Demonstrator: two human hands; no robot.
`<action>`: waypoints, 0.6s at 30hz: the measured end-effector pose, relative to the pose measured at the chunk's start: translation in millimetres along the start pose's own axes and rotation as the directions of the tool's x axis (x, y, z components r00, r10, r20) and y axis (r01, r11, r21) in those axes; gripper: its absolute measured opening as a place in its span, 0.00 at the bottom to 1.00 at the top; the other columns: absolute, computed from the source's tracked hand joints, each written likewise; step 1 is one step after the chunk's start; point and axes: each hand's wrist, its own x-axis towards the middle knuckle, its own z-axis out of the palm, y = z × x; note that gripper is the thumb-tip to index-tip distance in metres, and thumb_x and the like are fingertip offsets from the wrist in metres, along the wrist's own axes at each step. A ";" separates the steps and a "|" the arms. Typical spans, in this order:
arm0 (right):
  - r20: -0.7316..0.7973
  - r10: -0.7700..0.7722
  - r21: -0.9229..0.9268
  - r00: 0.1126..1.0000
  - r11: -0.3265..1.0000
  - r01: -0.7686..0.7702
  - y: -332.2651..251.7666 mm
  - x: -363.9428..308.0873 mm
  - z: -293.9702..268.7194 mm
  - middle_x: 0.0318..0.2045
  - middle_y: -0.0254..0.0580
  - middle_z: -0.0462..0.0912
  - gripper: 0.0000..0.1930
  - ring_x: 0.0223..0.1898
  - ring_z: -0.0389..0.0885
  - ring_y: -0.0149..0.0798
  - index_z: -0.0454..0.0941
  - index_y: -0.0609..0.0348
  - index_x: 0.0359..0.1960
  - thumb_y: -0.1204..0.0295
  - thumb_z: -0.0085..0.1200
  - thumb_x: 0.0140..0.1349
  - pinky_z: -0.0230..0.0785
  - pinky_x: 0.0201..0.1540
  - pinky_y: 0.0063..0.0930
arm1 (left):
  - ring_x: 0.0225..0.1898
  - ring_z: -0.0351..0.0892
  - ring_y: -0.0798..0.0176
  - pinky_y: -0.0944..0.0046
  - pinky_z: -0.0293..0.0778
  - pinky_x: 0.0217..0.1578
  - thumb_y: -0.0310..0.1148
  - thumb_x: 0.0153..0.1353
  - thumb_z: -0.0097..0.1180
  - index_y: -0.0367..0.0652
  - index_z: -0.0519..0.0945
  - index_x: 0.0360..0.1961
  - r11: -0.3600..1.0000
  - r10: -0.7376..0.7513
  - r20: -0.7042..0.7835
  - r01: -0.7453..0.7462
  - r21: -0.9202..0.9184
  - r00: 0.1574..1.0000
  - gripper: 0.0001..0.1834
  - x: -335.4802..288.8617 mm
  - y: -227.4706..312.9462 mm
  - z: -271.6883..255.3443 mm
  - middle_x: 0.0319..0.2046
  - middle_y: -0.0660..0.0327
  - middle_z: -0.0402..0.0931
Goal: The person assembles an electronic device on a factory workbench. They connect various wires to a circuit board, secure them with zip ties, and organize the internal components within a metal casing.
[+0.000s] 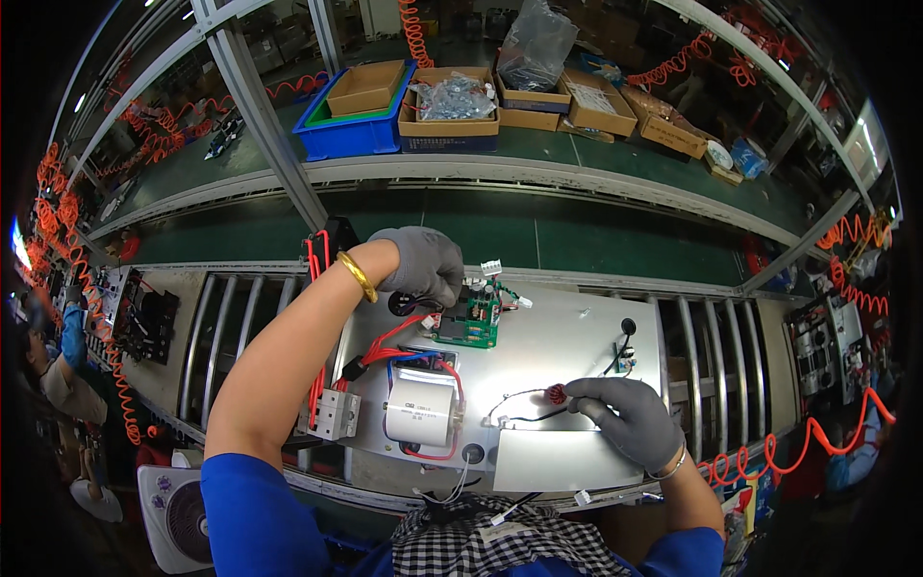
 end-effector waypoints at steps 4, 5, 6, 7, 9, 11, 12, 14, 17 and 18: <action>0.004 -0.007 0.016 1.000 1.000 0.007 0.4 0.5 -0.6 0.39 0.42 0.87 0.10 0.41 0.86 0.45 0.82 0.58 0.46 0.75 0.54 0.65 0.77 0.45 0.35 | 0.40 0.82 0.58 0.61 0.75 0.44 0.41 0.59 0.58 0.45 0.85 0.38 0.986 -0.059 -0.061 0.049 -0.162 0.996 0.13 0.9 -0.3 -3.0 0.37 0.58 0.84; 0.004 -0.004 0.019 1.000 1.000 0.004 1.0 0.4 -0.7 0.39 0.42 0.87 0.10 0.41 0.86 0.45 0.82 0.58 0.46 0.75 0.54 0.65 0.77 0.45 0.35 | 0.42 0.81 0.59 0.61 0.74 0.46 0.41 0.60 0.57 0.44 0.84 0.40 0.977 -0.110 -0.092 0.090 -0.193 0.990 0.14 1.7 1.2 -5.2 0.39 0.59 0.83; 0.003 -0.001 0.023 1.000 1.000 0.001 1.6 0.1 -0.7 0.39 0.42 0.87 0.10 0.41 0.86 0.45 0.82 0.58 0.46 0.75 0.54 0.65 0.77 0.45 0.34 | 0.42 0.81 0.59 0.61 0.74 0.46 0.41 0.61 0.56 0.44 0.84 0.42 0.967 -0.144 -0.122 0.113 -0.229 0.982 0.14 4.5 0.8 -5.7 0.39 0.58 0.83; 0.006 -0.001 0.023 1.000 1.000 0.001 1.2 0.0 -1.3 0.39 0.42 0.87 0.10 0.41 0.86 0.45 0.82 0.58 0.46 0.75 0.54 0.65 0.77 0.45 0.34 | 0.42 0.81 0.60 0.61 0.74 0.46 0.40 0.63 0.55 0.43 0.83 0.44 0.954 -0.181 -0.155 0.135 -0.268 0.971 0.14 6.6 -0.2 -5.2 0.39 0.58 0.83; 0.011 0.004 0.024 1.000 1.000 -0.004 0.8 0.1 -1.3 0.39 0.42 0.87 0.10 0.41 0.86 0.44 0.82 0.58 0.46 0.75 0.54 0.65 0.77 0.45 0.34 | 0.40 0.82 0.60 0.61 0.75 0.46 0.38 0.64 0.54 0.42 0.82 0.46 0.928 -0.232 -0.213 0.150 -0.341 0.949 0.15 12.7 -0.8 -2.0 0.38 0.57 0.84; 0.015 0.012 0.029 1.000 1.000 -0.012 0.3 0.4 -1.3 0.40 0.42 0.87 0.10 0.41 0.86 0.44 0.82 0.58 0.46 0.75 0.55 0.65 0.77 0.45 0.33 | 0.36 0.84 0.60 0.60 0.76 0.44 0.36 0.64 0.52 0.40 0.81 0.47 0.901 -0.262 -0.270 0.135 -0.412 0.927 0.15 19.7 2.2 1.9 0.36 0.57 0.86; 0.014 0.017 0.036 1.000 0.999 -0.017 0.2 0.6 -0.9 0.40 0.43 0.87 0.10 0.41 0.86 0.44 0.82 0.58 0.46 0.75 0.55 0.65 0.77 0.46 0.33 | 0.36 0.84 0.60 0.60 0.76 0.43 0.36 0.64 0.52 0.40 0.82 0.47 0.911 -0.259 -0.307 0.126 -0.392 0.916 0.16 19.4 3.2 3.3 0.36 0.57 0.86; 0.010 0.029 0.044 1.000 0.999 -0.029 -1.2 0.3 -1.0 0.40 0.43 0.87 0.10 0.41 0.86 0.44 0.82 0.59 0.46 0.75 0.55 0.64 0.77 0.46 0.33 | 0.37 0.84 0.60 0.60 0.76 0.43 0.37 0.64 0.52 0.40 0.82 0.47 0.931 -0.244 -0.378 0.107 -0.350 0.893 0.16 19.6 7.6 4.8 0.34 0.57 0.86; 0.002 0.044 0.052 0.999 0.998 -0.044 -4.6 0.7 -0.8 0.39 0.43 0.87 0.10 0.41 0.87 0.43 0.82 0.59 0.46 0.76 0.54 0.64 0.77 0.46 0.32 | 0.37 0.85 0.58 0.61 0.76 0.46 0.39 0.66 0.54 0.42 0.83 0.47 0.878 -0.368 -0.208 0.265 -0.399 0.906 0.15 18.9 14.7 -6.8 0.39 0.57 0.85; -0.003 0.051 0.055 0.999 0.997 -0.050 -4.0 0.0 -0.4 0.39 0.43 0.87 0.10 0.41 0.87 0.44 0.82 0.59 0.46 0.76 0.54 0.64 0.77 0.46 0.32 | 0.38 0.84 0.57 0.61 0.75 0.46 0.39 0.66 0.54 0.42 0.84 0.46 0.892 -0.370 -0.212 0.282 -0.354 0.904 0.15 19.8 14.7 -7.0 0.38 0.57 0.85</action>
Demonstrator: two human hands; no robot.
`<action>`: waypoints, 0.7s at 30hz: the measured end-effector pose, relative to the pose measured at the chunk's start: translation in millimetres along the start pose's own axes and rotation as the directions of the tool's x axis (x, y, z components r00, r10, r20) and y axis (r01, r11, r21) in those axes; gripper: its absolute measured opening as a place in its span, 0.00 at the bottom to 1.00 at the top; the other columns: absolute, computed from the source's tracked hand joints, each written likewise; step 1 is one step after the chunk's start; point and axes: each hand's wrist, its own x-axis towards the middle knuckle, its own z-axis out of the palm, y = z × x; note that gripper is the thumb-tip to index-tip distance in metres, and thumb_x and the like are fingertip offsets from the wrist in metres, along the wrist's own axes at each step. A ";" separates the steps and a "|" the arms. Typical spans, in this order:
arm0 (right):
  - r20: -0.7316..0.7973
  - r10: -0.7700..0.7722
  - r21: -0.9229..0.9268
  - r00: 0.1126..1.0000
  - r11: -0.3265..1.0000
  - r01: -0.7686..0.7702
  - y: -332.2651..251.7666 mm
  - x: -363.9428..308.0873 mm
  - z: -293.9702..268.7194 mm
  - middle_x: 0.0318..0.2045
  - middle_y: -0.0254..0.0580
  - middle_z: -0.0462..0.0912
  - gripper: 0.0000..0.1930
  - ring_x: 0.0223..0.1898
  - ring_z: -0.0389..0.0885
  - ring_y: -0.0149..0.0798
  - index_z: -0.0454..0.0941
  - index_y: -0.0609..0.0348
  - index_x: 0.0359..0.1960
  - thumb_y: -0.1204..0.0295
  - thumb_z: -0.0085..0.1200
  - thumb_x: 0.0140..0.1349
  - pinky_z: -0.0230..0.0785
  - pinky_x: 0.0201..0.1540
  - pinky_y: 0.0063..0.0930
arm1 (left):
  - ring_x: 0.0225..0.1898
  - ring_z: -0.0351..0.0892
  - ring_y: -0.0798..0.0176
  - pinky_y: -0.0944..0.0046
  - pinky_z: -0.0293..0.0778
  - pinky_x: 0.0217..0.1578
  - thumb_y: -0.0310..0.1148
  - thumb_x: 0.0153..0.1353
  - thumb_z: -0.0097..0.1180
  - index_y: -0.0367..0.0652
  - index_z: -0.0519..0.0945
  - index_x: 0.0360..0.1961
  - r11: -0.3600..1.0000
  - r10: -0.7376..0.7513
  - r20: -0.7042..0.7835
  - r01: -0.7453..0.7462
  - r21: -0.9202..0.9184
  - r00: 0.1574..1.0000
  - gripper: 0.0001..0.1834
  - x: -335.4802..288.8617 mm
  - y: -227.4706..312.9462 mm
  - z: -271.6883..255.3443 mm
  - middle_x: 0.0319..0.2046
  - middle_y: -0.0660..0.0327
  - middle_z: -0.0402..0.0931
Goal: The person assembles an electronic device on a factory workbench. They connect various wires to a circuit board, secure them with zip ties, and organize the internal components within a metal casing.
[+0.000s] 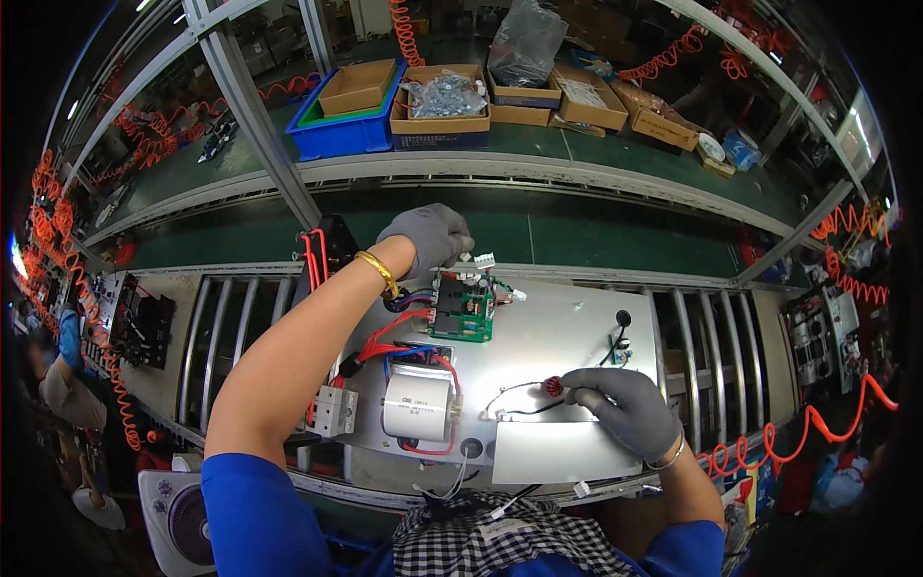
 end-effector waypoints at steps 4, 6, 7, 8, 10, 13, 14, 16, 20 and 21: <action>-0.011 0.000 -0.050 1.000 0.999 -0.001 -0.9 0.1 0.9 0.39 0.44 0.87 0.10 0.41 0.87 0.44 0.82 0.59 0.46 0.76 0.54 0.64 0.77 0.46 0.32 | 0.42 0.84 0.56 0.60 0.75 0.47 0.40 0.65 0.53 0.44 0.84 0.46 0.957 0.100 -0.094 -0.070 0.281 0.991 0.16 2.5 -8.6 12.2 0.36 0.59 0.85; -0.026 -0.013 -0.062 1.000 0.998 0.011 1.0 -0.4 2.1 0.36 0.46 0.87 0.11 0.38 0.87 0.42 0.82 0.62 0.46 0.75 0.55 0.64 0.77 0.44 0.31 | 0.43 0.84 0.56 0.60 0.74 0.47 0.40 0.65 0.52 0.44 0.84 0.47 0.916 0.121 -0.086 -0.078 0.394 0.989 0.16 7.3 -12.3 18.5 0.36 0.59 0.86; -0.033 -0.021 -0.066 0.999 0.998 0.019 2.0 -0.5 2.6 0.35 0.47 0.87 0.11 0.37 0.87 0.42 0.82 0.64 0.47 0.75 0.56 0.64 0.77 0.44 0.31 | 0.43 0.84 0.56 0.59 0.74 0.47 0.40 0.65 0.52 0.44 0.84 0.48 0.905 0.081 -0.045 -0.055 0.421 0.996 0.16 9.3 -8.5 19.1 0.36 0.59 0.86; -0.035 -0.024 -0.066 0.999 0.998 0.022 2.0 -0.8 2.6 0.35 0.47 0.87 0.11 0.37 0.87 0.42 0.82 0.64 0.47 0.75 0.56 0.64 0.77 0.44 0.31 | 0.44 0.84 0.55 0.59 0.74 0.47 0.40 0.65 0.51 0.44 0.83 0.48 0.893 0.040 -0.006 -0.033 0.449 0.999 0.17 10.5 -6.2 19.5 0.37 0.59 0.86; -0.038 -0.031 -0.067 0.999 0.997 0.028 1.7 -0.8 2.6 0.35 0.47 0.87 0.11 0.37 0.87 0.42 0.82 0.64 0.47 0.75 0.55 0.64 0.77 0.44 0.31 | 0.43 0.84 0.56 0.60 0.74 0.47 0.39 0.65 0.51 0.45 0.83 0.49 0.864 0.145 -0.068 -0.093 0.495 0.987 0.17 12.6 -10.8 21.6 0.37 0.59 0.86; -0.040 -0.032 -0.054 0.999 0.998 0.030 2.5 -1.0 2.9 0.35 0.47 0.87 0.11 0.37 0.87 0.42 0.82 0.64 0.47 0.75 0.56 0.64 0.77 0.44 0.31 | 0.43 0.84 0.54 0.58 0.76 0.46 0.39 0.64 0.50 0.47 0.85 0.44 0.977 0.103 -0.061 -0.089 0.193 0.993 0.15 11.1 -14.4 15.2 0.39 0.58 0.85; -0.032 -0.022 -0.052 0.999 0.998 0.021 2.1 -1.0 2.4 0.36 0.46 0.87 0.11 0.38 0.87 0.43 0.82 0.62 0.47 0.75 0.55 0.64 0.77 0.45 0.32 | 0.44 0.84 0.52 0.57 0.76 0.46 0.40 0.63 0.50 0.48 0.86 0.41 0.998 0.060 -0.031 -0.059 0.021 0.998 0.14 9.6 -13.1 12.4 0.40 0.58 0.85; -0.013 -0.002 -0.048 1.000 0.999 0.001 -0.3 -0.7 0.6 0.39 0.44 0.87 0.10 0.41 0.86 0.45 0.82 0.59 0.46 0.76 0.54 0.64 0.77 0.46 0.32 | 0.44 0.84 0.52 0.57 0.77 0.46 0.39 0.63 0.50 0.48 0.86 0.41 0.986 0.043 0.041 -0.049 0.158 0.998 0.14 10.4 -12.7 13.7 0.40 0.57 0.85; -0.004 -0.001 -0.016 1.000 1.000 0.001 1.8 -1.3 -0.2 0.40 0.44 0.87 0.11 0.41 0.86 0.44 0.82 0.59 0.46 0.76 0.54 0.64 0.77 0.46 0.33 | 0.44 0.83 0.57 0.60 0.75 0.47 0.37 0.63 0.51 0.47 0.83 0.49 0.951 -0.040 0.072 0.016 0.309 0.997 0.16 -2.3 4.8 11.7 0.39 0.61 0.85; -0.005 -0.006 -0.012 1.000 1.000 0.006 3.1 -1.8 -0.5 0.40 0.44 0.87 0.11 0.41 0.86 0.44 0.82 0.59 0.46 0.77 0.54 0.64 0.77 0.46 0.33 | 0.45 0.83 0.56 0.60 0.75 0.48 0.38 0.63 0.52 0.48 0.83 0.49 0.934 -0.031 0.061 0.007 0.357 0.998 0.16 -0.1 4.2 14.0 0.40 0.60 0.85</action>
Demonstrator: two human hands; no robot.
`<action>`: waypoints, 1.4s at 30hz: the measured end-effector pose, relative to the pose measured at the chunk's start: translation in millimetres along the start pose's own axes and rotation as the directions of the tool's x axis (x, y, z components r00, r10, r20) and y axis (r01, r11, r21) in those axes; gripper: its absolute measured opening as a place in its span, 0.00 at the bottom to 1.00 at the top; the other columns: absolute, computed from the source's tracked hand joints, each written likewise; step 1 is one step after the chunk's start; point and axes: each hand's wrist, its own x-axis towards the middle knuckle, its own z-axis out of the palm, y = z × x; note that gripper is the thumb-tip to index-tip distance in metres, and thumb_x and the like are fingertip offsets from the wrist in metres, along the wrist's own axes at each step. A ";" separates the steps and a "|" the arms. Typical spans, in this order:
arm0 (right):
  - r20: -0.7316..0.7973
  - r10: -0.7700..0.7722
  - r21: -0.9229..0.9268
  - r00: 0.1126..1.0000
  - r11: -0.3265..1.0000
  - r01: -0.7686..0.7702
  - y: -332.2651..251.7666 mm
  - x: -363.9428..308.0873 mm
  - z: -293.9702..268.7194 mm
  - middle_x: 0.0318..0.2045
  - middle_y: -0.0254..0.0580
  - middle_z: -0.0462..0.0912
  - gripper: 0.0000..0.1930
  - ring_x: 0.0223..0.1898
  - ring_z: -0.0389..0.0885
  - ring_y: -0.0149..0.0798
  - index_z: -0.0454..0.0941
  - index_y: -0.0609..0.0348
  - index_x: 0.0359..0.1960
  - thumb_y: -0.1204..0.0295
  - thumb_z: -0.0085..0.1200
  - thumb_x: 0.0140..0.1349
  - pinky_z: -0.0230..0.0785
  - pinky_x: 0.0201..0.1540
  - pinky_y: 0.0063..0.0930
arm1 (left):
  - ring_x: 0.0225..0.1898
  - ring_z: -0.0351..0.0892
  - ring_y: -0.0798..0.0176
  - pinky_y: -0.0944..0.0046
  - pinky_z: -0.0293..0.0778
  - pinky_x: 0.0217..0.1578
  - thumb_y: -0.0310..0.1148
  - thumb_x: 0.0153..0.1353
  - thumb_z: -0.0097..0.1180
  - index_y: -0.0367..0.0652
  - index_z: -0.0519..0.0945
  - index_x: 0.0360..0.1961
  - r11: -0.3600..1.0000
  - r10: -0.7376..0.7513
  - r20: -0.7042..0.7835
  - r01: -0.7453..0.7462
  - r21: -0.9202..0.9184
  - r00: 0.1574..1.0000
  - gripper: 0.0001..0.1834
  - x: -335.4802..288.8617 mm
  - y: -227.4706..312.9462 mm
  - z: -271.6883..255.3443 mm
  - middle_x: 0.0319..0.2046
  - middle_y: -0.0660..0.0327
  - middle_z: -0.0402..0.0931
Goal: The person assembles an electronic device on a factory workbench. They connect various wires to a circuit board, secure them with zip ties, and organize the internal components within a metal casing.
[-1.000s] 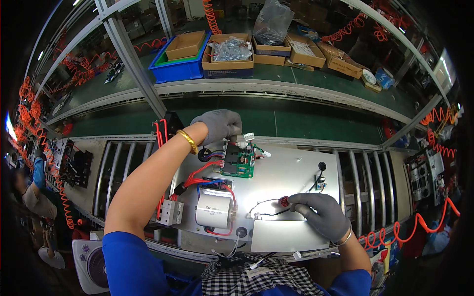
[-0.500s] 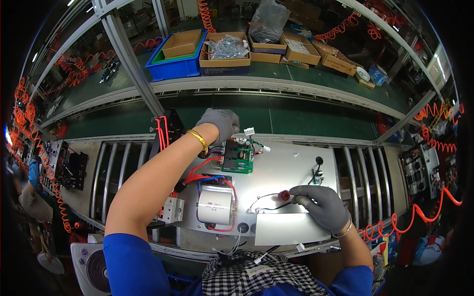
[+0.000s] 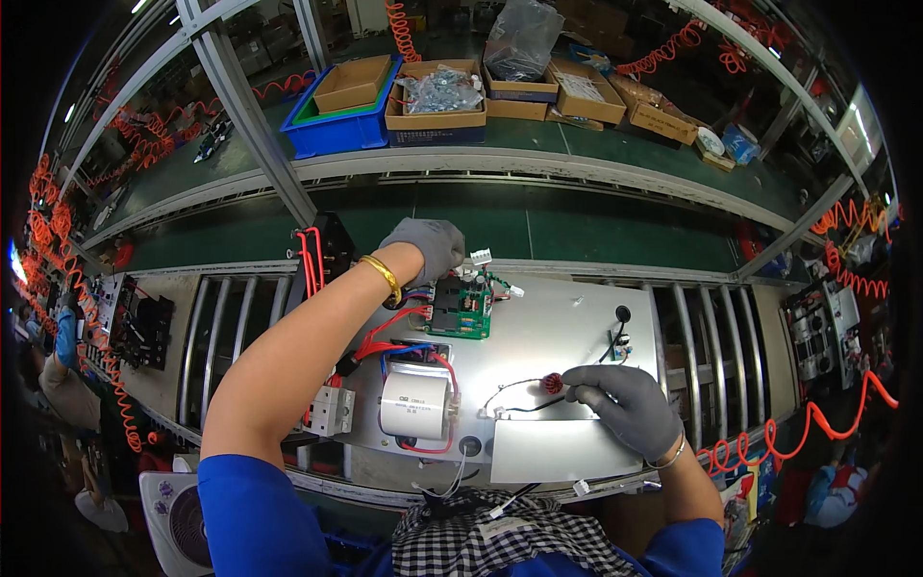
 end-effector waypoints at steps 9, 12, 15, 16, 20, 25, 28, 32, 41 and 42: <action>0.005 -0.059 0.025 0.998 0.998 0.059 6.1 -0.2 -2.4 0.40 0.42 0.87 0.11 0.42 0.87 0.44 0.82 0.59 0.47 0.77 0.54 0.63 0.77 0.48 0.34 | 0.50 0.80 0.52 0.56 0.73 0.51 0.43 0.63 0.53 0.51 0.84 0.47 0.988 0.033 -0.041 -0.026 0.153 0.999 0.16 2.4 3.8 7.1 0.44 0.57 0.83; 0.025 -0.066 0.032 0.997 0.997 0.066 6.1 0.2 -5.0 0.40 0.42 0.87 0.12 0.42 0.87 0.44 0.82 0.59 0.47 0.78 0.53 0.64 0.77 0.48 0.35 | 0.50 0.80 0.52 0.56 0.73 0.51 0.44 0.63 0.54 0.51 0.84 0.47 0.993 0.011 -0.062 -0.004 0.120 0.998 0.16 3.5 4.9 10.7 0.45 0.57 0.83; 0.023 -0.087 0.034 0.996 0.996 0.087 9.2 0.4 -4.3 0.41 0.42 0.87 0.12 0.43 0.87 0.44 0.82 0.59 0.47 0.78 0.53 0.63 0.77 0.48 0.35 | 0.51 0.80 0.51 0.56 0.73 0.51 0.43 0.63 0.55 0.50 0.83 0.47 0.998 -0.023 -0.065 0.026 0.051 0.998 0.16 7.0 2.6 16.0 0.46 0.56 0.83; 0.018 -0.097 0.030 0.995 0.995 0.096 9.9 0.0 -4.8 0.41 0.42 0.87 0.11 0.43 0.87 0.44 0.82 0.59 0.47 0.78 0.54 0.63 0.77 0.48 0.35 | 0.51 0.80 0.51 0.56 0.73 0.51 0.43 0.63 0.55 0.50 0.83 0.47 0.999 -0.038 -0.059 0.039 0.017 0.998 0.16 7.3 2.2 16.1 0.46 0.56 0.83; 0.013 -0.116 0.028 0.993 0.993 0.115 12.5 -1.1 -4.4 0.40 0.42 0.87 0.11 0.42 0.87 0.44 0.82 0.59 0.46 0.77 0.55 0.63 0.77 0.46 0.35 | 0.50 0.80 0.49 0.56 0.73 0.52 0.41 0.63 0.55 0.49 0.82 0.48 0.998 -0.046 -0.024 0.046 -0.039 0.999 0.16 14.3 -3.8 20.8 0.47 0.54 0.82; -0.019 -0.114 -0.005 0.993 0.993 0.114 18.2 -2.5 -1.4 0.37 0.42 0.87 0.09 0.39 0.86 0.46 0.82 0.57 0.45 0.76 0.55 0.64 0.77 0.44 0.36 | 0.52 0.79 0.48 0.56 0.72 0.54 0.42 0.61 0.56 0.49 0.80 0.50 0.997 -0.002 -0.049 -0.002 -0.083 0.999 0.17 15.6 -8.2 19.0 0.49 0.53 0.81; -0.145 -0.150 -0.049 0.978 0.988 0.145 17.6 -3.6 0.9 0.36 0.41 0.87 0.09 0.39 0.85 0.46 0.82 0.57 0.45 0.74 0.54 0.65 0.76 0.43 0.35 | 0.54 0.78 0.49 0.57 0.72 0.56 0.43 0.58 0.62 0.50 0.78 0.53 0.992 0.046 -0.101 -0.057 -0.116 0.994 0.22 20.0 -17.9 24.5 0.51 0.53 0.80; -0.185 -0.062 0.075 0.981 0.994 0.077 19.0 -7.4 0.9 0.34 0.44 0.86 0.10 0.38 0.86 0.45 0.80 0.59 0.48 0.73 0.52 0.68 0.76 0.43 0.35 | 0.54 0.79 0.50 0.56 0.72 0.56 0.45 0.55 0.65 0.48 0.76 0.58 0.989 0.093 -0.161 -0.110 -0.099 0.982 0.29 21.7 -17.5 19.4 0.52 0.53 0.80; -0.246 -0.017 0.025 0.969 0.999 0.023 23.9 -11.7 8.0 0.34 0.47 0.85 0.12 0.35 0.85 0.43 0.80 0.60 0.49 0.71 0.51 0.68 0.75 0.41 0.32 | 0.55 0.78 0.47 0.54 0.71 0.57 0.48 0.63 0.56 0.46 0.76 0.58 0.994 0.103 -0.496 -0.112 0.012 0.862 0.26 -80.3 1.5 -30.2 0.52 0.50 0.79; -0.244 0.004 0.045 0.970 0.999 0.007 26.9 -12.3 8.0 0.34 0.47 0.85 0.12 0.35 0.85 0.43 0.80 0.60 0.49 0.71 0.51 0.68 0.75 0.41 0.32 | 0.54 0.78 0.47 0.55 0.71 0.56 0.44 0.64 0.56 0.46 0.77 0.57 0.985 0.130 -0.531 -0.169 -0.025 0.837 0.23 -100.7 -1.7 -31.3 0.52 0.49 0.79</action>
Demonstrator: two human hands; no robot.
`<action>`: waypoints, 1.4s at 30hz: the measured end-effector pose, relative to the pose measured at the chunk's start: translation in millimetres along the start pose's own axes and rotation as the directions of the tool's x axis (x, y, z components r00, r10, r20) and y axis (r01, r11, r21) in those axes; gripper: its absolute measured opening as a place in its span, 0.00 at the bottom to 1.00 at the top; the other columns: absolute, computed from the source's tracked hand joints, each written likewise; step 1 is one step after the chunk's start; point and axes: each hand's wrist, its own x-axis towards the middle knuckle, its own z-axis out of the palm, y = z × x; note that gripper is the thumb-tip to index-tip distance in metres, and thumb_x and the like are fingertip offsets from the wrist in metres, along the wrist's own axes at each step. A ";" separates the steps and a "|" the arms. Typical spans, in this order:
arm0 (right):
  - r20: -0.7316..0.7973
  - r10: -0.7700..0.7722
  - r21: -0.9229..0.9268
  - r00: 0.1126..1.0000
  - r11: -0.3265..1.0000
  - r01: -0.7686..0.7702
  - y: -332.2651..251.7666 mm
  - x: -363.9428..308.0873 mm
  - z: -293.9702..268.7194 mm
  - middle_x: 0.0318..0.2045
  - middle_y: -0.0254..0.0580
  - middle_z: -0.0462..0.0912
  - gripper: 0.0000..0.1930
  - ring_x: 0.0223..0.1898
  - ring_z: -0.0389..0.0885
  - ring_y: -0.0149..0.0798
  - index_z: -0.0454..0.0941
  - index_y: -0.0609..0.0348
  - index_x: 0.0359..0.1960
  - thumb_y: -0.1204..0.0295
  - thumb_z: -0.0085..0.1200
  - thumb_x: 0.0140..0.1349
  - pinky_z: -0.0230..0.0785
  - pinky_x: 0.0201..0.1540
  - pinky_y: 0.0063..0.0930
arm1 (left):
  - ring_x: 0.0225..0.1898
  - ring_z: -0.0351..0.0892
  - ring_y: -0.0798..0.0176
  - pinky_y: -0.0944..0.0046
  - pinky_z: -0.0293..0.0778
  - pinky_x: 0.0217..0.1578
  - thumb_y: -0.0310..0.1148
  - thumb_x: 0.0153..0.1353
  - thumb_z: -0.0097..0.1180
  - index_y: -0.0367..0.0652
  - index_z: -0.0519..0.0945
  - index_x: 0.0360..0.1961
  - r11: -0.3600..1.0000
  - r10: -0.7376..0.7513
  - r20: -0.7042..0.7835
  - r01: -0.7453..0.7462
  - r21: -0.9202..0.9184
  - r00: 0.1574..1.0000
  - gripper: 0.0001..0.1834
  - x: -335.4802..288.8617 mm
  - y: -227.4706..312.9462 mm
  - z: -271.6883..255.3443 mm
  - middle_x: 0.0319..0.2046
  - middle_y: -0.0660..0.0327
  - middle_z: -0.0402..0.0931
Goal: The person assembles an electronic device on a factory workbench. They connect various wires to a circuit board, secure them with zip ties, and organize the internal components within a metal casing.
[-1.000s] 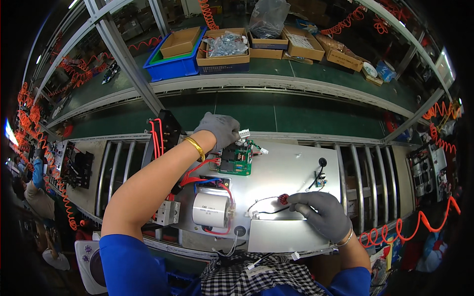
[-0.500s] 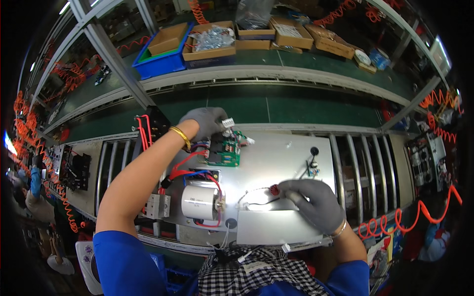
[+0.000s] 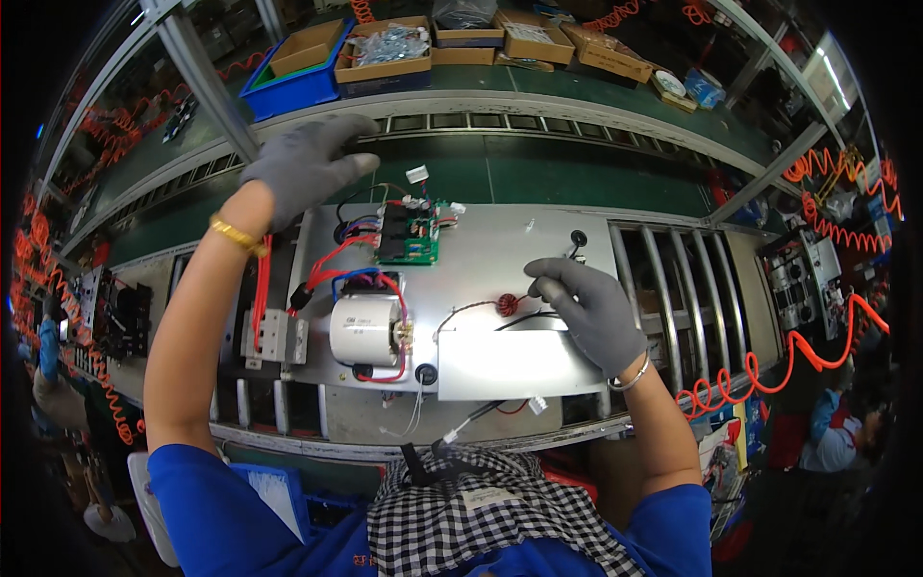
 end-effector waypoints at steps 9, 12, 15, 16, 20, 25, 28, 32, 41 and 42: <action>0.009 0.048 0.066 0.999 0.997 -0.049 -3.2 -2.5 4.1 0.32 0.43 0.85 0.13 0.37 0.84 0.34 0.80 0.63 0.49 0.72 0.49 0.69 0.74 0.43 0.27 | 0.56 0.77 0.56 0.60 0.69 0.59 0.36 0.61 0.58 0.38 0.72 0.63 0.826 -0.422 -0.383 0.174 -0.537 0.822 0.29 -220.1 -17.5 16.3 0.55 0.50 0.77; 0.018 0.063 0.031 0.998 0.997 -0.064 -4.3 -2.4 6.9 0.32 0.41 0.85 0.13 0.37 0.83 0.31 0.81 0.63 0.49 0.72 0.48 0.69 0.73 0.44 0.25 | 0.57 0.77 0.57 0.61 0.69 0.58 0.34 0.60 0.59 0.38 0.68 0.66 0.845 -0.446 -0.380 0.241 -0.478 0.810 0.32 -264.2 -13.1 54.3 0.55 0.50 0.77; 0.018 0.061 -0.011 0.998 0.998 -0.061 -8.9 -3.0 5.4 0.32 0.40 0.85 0.13 0.36 0.82 0.30 0.81 0.63 0.49 0.71 0.48 0.70 0.73 0.43 0.24 | 0.57 0.78 0.55 0.60 0.72 0.55 0.30 0.60 0.56 0.40 0.66 0.68 0.859 -0.475 -0.433 0.296 -0.418 0.766 0.33 -264.0 6.3 63.5 0.57 0.49 0.76; 0.013 0.061 -0.015 0.998 0.998 -0.061 -7.4 -4.3 4.2 0.32 0.39 0.85 0.13 0.35 0.82 0.30 0.81 0.63 0.49 0.71 0.49 0.70 0.73 0.43 0.24 | 0.57 0.78 0.54 0.60 0.73 0.55 0.29 0.60 0.56 0.40 0.66 0.68 0.862 -0.463 -0.458 0.267 -0.430 0.759 0.32 -259.8 6.1 65.6 0.58 0.49 0.76; 0.025 0.051 -0.056 0.998 0.997 -0.049 -8.9 -4.9 5.9 0.33 0.38 0.84 0.13 0.35 0.79 0.28 0.81 0.64 0.50 0.72 0.49 0.70 0.73 0.42 0.23 | 0.58 0.77 0.49 0.58 0.73 0.56 0.25 0.59 0.49 0.41 0.67 0.67 0.921 -0.386 -0.584 0.259 -0.292 0.714 0.31 -253.2 -0.4 78.9 0.60 0.49 0.74; 0.050 0.035 -0.053 0.998 0.998 -0.032 -5.8 -2.5 7.6 0.32 0.37 0.84 0.13 0.34 0.78 0.28 0.81 0.64 0.49 0.71 0.49 0.70 0.72 0.42 0.22 | 0.45 0.84 0.50 0.56 0.76 0.44 0.24 0.57 0.46 0.48 0.70 0.66 0.910 -0.412 -0.638 0.254 -0.329 0.650 0.31 -250.8 5.1 82.4 0.53 0.50 0.79; 0.054 0.008 -0.063 0.999 0.998 -0.004 0.1 -2.4 6.6 0.33 0.40 0.85 0.13 0.35 0.81 0.30 0.82 0.62 0.49 0.71 0.50 0.70 0.73 0.42 0.25 | 0.40 0.85 0.51 0.56 0.76 0.41 0.24 0.57 0.47 0.51 0.70 0.66 0.889 -0.454 -0.622 0.276 -0.366 0.638 0.33 -250.7 4.0 85.9 0.50 0.50 0.81; 0.067 -0.036 -0.091 0.997 0.995 0.042 3.1 1.6 3.4 0.33 0.41 0.85 0.13 0.35 0.82 0.31 0.81 0.63 0.49 0.71 0.50 0.69 0.73 0.42 0.25 | 0.56 0.78 0.54 0.58 0.71 0.56 0.20 0.58 0.45 0.45 0.69 0.67 0.888 -0.441 -0.635 0.209 -0.409 0.634 0.33 -250.9 1.1 92.4 0.58 0.50 0.75; 0.166 -0.063 0.008 0.984 0.998 0.062 17.7 -6.4 -29.2 0.32 0.41 0.84 0.12 0.35 0.81 0.31 0.81 0.65 0.47 0.71 0.49 0.70 0.73 0.42 0.25 | 0.57 0.79 0.54 0.60 0.74 0.56 0.21 0.60 0.47 0.48 0.70 0.66 0.824 -0.565 -0.589 0.364 -0.433 0.578 0.30 -280.3 71.4 101.9 0.58 0.51 0.77; 0.193 -0.070 -0.022 0.979 0.997 0.076 24.4 -11.8 -36.8 0.32 0.41 0.84 0.12 0.35 0.82 0.32 0.81 0.64 0.48 0.71 0.50 0.69 0.73 0.42 0.25 | 0.55 0.81 0.52 0.59 0.75 0.54 0.22 0.60 0.49 0.47 0.71 0.65 0.874 -0.486 -0.651 0.315 -0.370 0.582 0.29 -284.7 85.6 106.1 0.56 0.51 0.78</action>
